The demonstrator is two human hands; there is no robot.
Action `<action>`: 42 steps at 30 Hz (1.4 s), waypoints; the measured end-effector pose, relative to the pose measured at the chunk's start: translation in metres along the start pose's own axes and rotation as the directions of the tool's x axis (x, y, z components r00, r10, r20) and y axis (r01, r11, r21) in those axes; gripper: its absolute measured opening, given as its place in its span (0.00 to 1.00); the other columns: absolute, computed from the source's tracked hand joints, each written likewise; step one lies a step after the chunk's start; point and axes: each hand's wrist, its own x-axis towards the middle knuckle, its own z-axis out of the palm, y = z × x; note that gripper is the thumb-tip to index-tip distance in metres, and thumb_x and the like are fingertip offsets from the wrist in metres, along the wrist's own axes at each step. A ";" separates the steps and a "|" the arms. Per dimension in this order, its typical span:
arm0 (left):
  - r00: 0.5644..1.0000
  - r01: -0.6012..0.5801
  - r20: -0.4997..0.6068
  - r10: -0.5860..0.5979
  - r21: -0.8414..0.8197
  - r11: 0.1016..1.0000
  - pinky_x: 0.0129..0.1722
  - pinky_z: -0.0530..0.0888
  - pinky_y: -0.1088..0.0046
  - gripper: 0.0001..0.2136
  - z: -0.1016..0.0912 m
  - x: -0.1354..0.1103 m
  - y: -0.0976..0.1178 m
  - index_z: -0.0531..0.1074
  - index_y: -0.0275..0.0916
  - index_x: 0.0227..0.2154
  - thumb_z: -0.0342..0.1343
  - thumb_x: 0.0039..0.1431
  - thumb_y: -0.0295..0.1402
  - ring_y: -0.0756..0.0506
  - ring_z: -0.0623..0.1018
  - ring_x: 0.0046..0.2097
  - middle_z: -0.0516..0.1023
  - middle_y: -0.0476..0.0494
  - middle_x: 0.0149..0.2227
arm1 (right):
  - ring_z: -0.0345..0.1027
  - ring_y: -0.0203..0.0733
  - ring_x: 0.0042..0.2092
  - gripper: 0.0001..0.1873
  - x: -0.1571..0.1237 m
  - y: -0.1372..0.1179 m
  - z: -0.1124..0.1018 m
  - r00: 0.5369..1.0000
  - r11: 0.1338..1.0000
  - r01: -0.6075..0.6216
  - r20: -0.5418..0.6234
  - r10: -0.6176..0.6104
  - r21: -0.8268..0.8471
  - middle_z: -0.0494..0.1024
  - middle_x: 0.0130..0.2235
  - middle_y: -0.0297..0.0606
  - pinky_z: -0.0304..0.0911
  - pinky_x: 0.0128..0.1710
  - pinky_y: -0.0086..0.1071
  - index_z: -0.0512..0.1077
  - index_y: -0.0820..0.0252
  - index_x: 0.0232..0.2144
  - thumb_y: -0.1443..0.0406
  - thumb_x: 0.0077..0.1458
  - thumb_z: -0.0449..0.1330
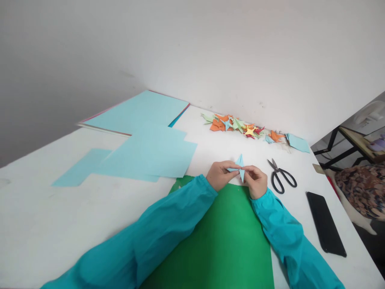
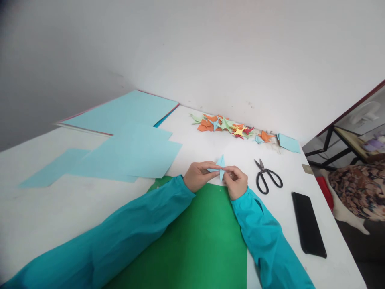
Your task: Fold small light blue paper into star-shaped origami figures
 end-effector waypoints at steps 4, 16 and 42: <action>1.000 -0.018 0.015 0.019 -0.025 1.000 0.30 0.70 0.74 0.06 -0.001 0.000 0.000 0.77 0.34 0.27 0.59 0.43 0.28 0.48 0.74 0.31 0.77 0.42 0.28 | 0.62 0.32 0.17 0.05 0.001 0.002 -0.002 0.999 0.998 -0.037 -0.002 0.037 0.040 0.69 0.17 0.29 0.58 0.16 0.26 0.73 0.60 0.27 0.66 0.43 0.61; 0.997 0.069 0.022 -0.067 -0.117 0.991 0.29 0.70 0.73 0.06 -0.003 0.002 0.002 0.78 0.35 0.24 0.62 0.39 0.31 0.47 0.75 0.29 0.78 0.42 0.26 | 0.64 0.32 0.17 0.13 0.003 0.001 -0.001 0.967 0.950 -0.249 0.002 0.253 0.189 0.73 0.20 0.30 0.61 0.15 0.26 0.69 0.60 0.26 0.60 0.37 0.65; 0.938 0.340 0.079 -0.339 -0.408 0.847 0.29 0.73 0.68 0.15 0.003 0.002 0.000 0.75 0.30 0.25 0.66 0.31 0.35 0.48 0.74 0.23 0.75 0.46 0.20 | 0.62 0.32 0.16 0.14 0.001 -0.004 0.001 0.958 0.954 -0.275 0.111 0.263 0.117 0.72 0.17 0.30 0.61 0.16 0.26 0.68 0.60 0.21 0.57 0.37 0.65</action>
